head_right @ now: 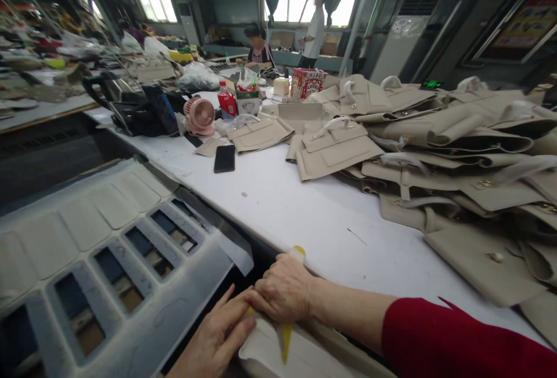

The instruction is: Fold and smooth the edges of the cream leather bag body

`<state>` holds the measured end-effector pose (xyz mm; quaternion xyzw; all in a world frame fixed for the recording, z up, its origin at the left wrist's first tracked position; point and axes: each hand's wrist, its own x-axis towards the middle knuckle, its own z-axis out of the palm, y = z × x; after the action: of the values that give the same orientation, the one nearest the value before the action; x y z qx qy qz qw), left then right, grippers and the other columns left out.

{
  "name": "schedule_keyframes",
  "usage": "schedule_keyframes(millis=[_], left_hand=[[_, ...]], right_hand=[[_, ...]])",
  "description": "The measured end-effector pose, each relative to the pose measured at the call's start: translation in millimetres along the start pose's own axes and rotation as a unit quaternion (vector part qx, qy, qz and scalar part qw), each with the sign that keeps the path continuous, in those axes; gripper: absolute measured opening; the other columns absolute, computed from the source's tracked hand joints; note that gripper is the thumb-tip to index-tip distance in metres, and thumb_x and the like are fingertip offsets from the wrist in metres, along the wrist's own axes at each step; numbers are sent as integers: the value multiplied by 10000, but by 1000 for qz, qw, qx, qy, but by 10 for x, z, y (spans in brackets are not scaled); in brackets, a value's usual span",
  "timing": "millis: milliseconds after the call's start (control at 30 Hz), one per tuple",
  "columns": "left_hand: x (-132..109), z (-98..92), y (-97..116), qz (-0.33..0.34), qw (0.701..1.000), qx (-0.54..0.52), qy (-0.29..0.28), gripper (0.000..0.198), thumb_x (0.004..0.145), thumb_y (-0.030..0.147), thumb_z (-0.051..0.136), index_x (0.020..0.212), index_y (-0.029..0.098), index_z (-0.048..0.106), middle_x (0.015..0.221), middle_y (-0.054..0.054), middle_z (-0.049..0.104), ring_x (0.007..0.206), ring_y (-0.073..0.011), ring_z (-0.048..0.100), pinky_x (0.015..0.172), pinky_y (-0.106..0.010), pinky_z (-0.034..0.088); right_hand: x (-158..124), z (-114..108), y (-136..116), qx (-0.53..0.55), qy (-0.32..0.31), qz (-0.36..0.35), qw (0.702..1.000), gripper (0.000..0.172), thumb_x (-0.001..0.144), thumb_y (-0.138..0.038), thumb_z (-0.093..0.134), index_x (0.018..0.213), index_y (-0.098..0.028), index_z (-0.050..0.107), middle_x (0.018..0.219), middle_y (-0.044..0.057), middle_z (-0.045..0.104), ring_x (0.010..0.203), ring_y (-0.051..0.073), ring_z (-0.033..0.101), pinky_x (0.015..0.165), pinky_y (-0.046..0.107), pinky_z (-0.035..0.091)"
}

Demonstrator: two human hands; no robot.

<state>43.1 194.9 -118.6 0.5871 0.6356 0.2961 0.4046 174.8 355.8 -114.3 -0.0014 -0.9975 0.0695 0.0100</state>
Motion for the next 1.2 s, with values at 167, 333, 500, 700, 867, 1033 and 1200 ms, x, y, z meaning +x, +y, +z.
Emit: schedule_keyframes(millis=[167, 333, 500, 700, 867, 1033, 1200], left_hand=[[53, 50, -66, -35, 984, -173, -3, 509, 993, 534, 351, 938, 183, 716, 900, -24, 705, 864, -210, 627, 969, -359, 439], [196, 82, -152, -49, 941, -335, -4, 476, 938, 550, 497, 912, 145, 747, 837, -37, 691, 800, -197, 575, 687, -269, 418], [241, 79, -104, -72, 932, -353, -41, 363, 909, 474, 600, 1072, 186, 751, 970, -35, 728, 885, -195, 589, 753, -255, 406], [284, 44, -4, -65, 962, -265, -26, 398, 940, 509, 535, 1059, 196, 751, 947, -19, 741, 847, -192, 602, 710, -255, 406], [233, 144, -199, -131, 926, -355, -13, 495, 851, 547, 653, 1202, 199, 685, 1184, -60, 704, 1090, -268, 609, 893, -310, 442], [10, 682, -707, -321, 730, -601, 48, 549, 867, 659, 536, 1133, 200, 676, 1252, -85, 661, 1195, -287, 575, 960, -362, 429], [-51, 1184, -695, -357, 683, -637, 27, 512, 880, 616, 523, 1042, 160, 691, 1103, -161, 690, 1139, -341, 608, 941, -424, 478]], right_hand=[[-99, -75, -103, 17, -15, 49, 999, 522, 1039, -406, 283, 665, -197, 581, 632, 13, 689, 542, 124, 555, 582, 342, 209], [-302, -108, -140, 42, -20, 100, 994, 535, 1050, -383, 270, 642, -196, 561, 631, 3, 683, 550, 103, 558, 581, 316, 253], [-626, -151, -93, 71, -17, 268, 961, 612, 1061, -428, 194, 651, -205, 589, 661, 14, 690, 598, 126, 601, 608, 312, 281], [-830, -311, 56, 65, -55, 429, 899, 651, 1027, -525, 157, 726, -218, 646, 764, 82, 721, 734, 249, 655, 643, 338, 305], [-1067, -534, 114, 295, -33, 479, 826, 522, 934, -648, 394, 827, -192, 623, 815, 57, 683, 741, 212, 605, 628, 290, 385], [-1526, -726, -300, 595, 32, 422, 683, 490, 816, -595, 669, 951, -125, 687, 896, 62, 695, 741, 171, 600, 602, 227, 413], [-1562, -444, -1134, 705, 172, 464, 508, 498, 870, -614, 615, 1045, -149, 640, 844, 98, 718, 626, 152, 626, 578, 241, 465]])
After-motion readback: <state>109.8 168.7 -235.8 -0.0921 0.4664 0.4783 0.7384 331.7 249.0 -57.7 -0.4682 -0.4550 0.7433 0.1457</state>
